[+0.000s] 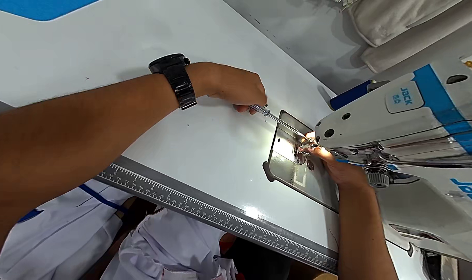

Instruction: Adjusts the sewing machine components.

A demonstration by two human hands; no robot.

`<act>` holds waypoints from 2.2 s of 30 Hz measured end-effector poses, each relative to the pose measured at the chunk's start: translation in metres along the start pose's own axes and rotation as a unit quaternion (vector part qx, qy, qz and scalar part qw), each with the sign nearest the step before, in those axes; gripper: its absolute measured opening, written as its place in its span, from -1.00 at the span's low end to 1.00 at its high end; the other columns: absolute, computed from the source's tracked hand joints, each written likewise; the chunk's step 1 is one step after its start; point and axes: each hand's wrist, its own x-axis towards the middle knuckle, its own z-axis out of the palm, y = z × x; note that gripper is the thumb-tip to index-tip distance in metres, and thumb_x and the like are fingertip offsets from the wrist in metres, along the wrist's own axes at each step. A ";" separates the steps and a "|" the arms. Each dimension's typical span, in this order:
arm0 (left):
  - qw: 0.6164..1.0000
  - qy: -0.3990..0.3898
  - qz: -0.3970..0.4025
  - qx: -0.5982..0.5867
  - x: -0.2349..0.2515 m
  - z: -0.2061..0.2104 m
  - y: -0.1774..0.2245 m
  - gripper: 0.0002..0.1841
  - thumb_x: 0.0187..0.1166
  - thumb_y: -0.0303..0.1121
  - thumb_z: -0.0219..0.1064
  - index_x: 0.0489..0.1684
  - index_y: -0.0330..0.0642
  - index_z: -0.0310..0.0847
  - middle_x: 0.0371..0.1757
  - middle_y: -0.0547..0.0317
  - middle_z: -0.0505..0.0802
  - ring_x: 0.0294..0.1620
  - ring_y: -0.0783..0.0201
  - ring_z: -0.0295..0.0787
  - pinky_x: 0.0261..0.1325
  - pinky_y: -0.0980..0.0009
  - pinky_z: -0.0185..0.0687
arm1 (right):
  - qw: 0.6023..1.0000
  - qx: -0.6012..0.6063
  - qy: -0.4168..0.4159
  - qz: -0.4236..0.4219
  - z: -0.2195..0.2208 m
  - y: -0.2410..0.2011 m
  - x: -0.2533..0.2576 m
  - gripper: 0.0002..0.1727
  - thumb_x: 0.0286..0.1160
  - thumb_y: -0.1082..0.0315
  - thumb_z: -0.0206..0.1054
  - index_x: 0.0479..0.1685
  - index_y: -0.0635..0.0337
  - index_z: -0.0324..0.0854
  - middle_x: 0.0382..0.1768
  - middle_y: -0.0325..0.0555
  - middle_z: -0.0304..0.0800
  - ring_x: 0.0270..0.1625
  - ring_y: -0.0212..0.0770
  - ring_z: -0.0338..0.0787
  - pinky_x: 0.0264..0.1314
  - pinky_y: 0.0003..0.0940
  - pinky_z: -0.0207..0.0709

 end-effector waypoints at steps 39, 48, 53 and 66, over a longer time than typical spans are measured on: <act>0.972 -0.031 0.032 -0.229 0.012 0.000 -0.023 -0.70 0.78 -0.23 0.22 -0.24 -0.21 0.78 -0.64 0.29 0.63 -0.83 0.58 0.24 -0.78 0.69 0.04 | 1.000 0.005 0.018 -0.014 -0.003 0.003 0.001 -0.65 0.19 0.49 0.55 0.02 0.11 0.73 -0.07 -0.31 0.86 0.05 -0.43 0.82 0.22 -0.47 0.70; 0.974 -0.030 0.015 -0.225 0.012 0.000 -0.021 -0.70 0.78 -0.22 0.22 -0.26 -0.20 0.78 -0.63 0.29 0.64 -0.83 0.57 0.23 -0.77 0.68 0.03 | 1.000 0.015 0.021 -0.008 0.002 -0.003 0.000 -0.67 0.19 0.58 0.45 -0.03 0.12 0.74 -0.11 -0.33 0.86 0.04 -0.46 0.81 0.24 -0.51 0.69; 0.976 -0.028 0.020 -0.217 0.013 0.001 -0.021 -0.70 0.78 -0.22 0.21 -0.25 -0.19 0.78 -0.61 0.30 0.64 -0.81 0.58 0.24 -0.75 0.68 0.05 | 1.000 0.013 0.022 -0.001 0.001 -0.003 -0.001 -0.67 0.17 0.55 0.50 -0.03 0.10 0.73 -0.12 -0.37 0.86 0.03 -0.49 0.82 0.23 -0.53 0.69; 0.984 0.002 0.130 -0.122 0.014 0.004 -0.028 -0.79 0.76 -0.34 0.25 -0.17 -0.20 0.79 -0.56 0.30 0.66 -0.70 0.56 0.33 -0.65 0.65 0.10 | 0.999 0.033 -0.010 -0.028 0.017 -0.026 0.000 -0.69 0.11 0.36 0.62 -0.09 0.00 0.78 -0.15 -0.37 0.87 -0.02 -0.48 0.82 0.13 -0.56 0.71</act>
